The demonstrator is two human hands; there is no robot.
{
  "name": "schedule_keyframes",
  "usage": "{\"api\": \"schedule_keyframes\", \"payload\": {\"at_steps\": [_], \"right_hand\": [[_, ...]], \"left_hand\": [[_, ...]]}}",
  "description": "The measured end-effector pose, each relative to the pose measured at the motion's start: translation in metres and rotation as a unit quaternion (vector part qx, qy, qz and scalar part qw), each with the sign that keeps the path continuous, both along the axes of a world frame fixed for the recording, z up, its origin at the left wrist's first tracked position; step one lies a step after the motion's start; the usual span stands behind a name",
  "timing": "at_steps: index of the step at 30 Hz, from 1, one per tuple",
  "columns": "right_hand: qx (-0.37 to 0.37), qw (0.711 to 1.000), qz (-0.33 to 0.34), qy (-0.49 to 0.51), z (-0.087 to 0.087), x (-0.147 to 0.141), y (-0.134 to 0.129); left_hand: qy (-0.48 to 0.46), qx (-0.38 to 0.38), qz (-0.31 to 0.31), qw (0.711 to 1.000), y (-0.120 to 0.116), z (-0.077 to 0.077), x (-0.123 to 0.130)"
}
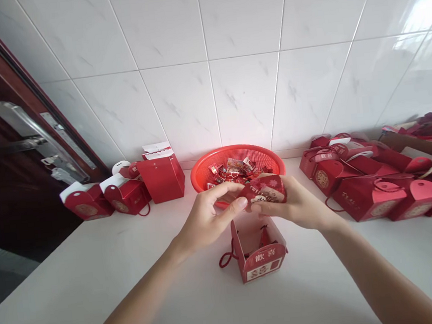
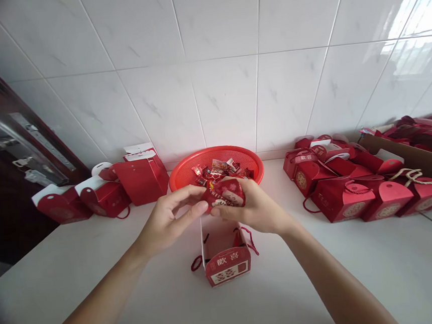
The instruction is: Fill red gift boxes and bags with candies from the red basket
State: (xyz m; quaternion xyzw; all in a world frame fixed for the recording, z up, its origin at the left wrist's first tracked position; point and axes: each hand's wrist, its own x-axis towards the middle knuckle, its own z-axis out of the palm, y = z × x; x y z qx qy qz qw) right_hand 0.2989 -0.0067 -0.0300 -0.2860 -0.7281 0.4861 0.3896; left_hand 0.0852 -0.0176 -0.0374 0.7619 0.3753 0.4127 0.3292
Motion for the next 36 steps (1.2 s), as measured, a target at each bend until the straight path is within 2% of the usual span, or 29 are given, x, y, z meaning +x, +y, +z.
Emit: {"api": "schedule_keyframes", "payload": {"at_steps": [6, 13, 16, 21, 24, 27, 33, 36], "right_hand": [[0.015, 1.0, -0.001, 0.008, 0.001, 0.001, 0.001], [0.039, 0.999, -0.036, 0.006, 0.005, 0.005, -0.001], [0.043, 0.999, -0.031, -0.004, 0.004, 0.005, -0.001], [0.023, 1.0, -0.011, 0.003, 0.002, 0.006, -0.001], [0.006, 1.0, 0.012, 0.004, 0.003, 0.008, -0.001], [-0.009, 1.0, 0.026, 0.012, 0.005, 0.01, -0.001], [0.02, 0.998, -0.067, 0.004, 0.011, 0.016, -0.001], [0.027, 0.998, -0.062, -0.001, 0.013, 0.017, -0.001]], "left_hand": [[-0.003, 0.027, 0.024, 0.999, -0.001, 0.004, -0.001], [-0.035, 0.006, 0.037, 0.999, 0.002, 0.003, -0.002], [-0.054, -0.019, 0.037, 0.998, 0.002, 0.001, -0.001], [-0.077, -0.051, 0.073, 0.993, 0.001, 0.001, 0.001], [-0.078, -0.048, 0.063, 0.994, 0.002, 0.001, 0.001], [-0.055, -0.024, 0.063, 0.996, 0.003, 0.001, -0.001], [0.057, 0.02, 0.032, 0.998, 0.002, -0.003, -0.001], [0.103, 0.047, 0.001, 0.994, 0.001, -0.003, 0.0]]}}
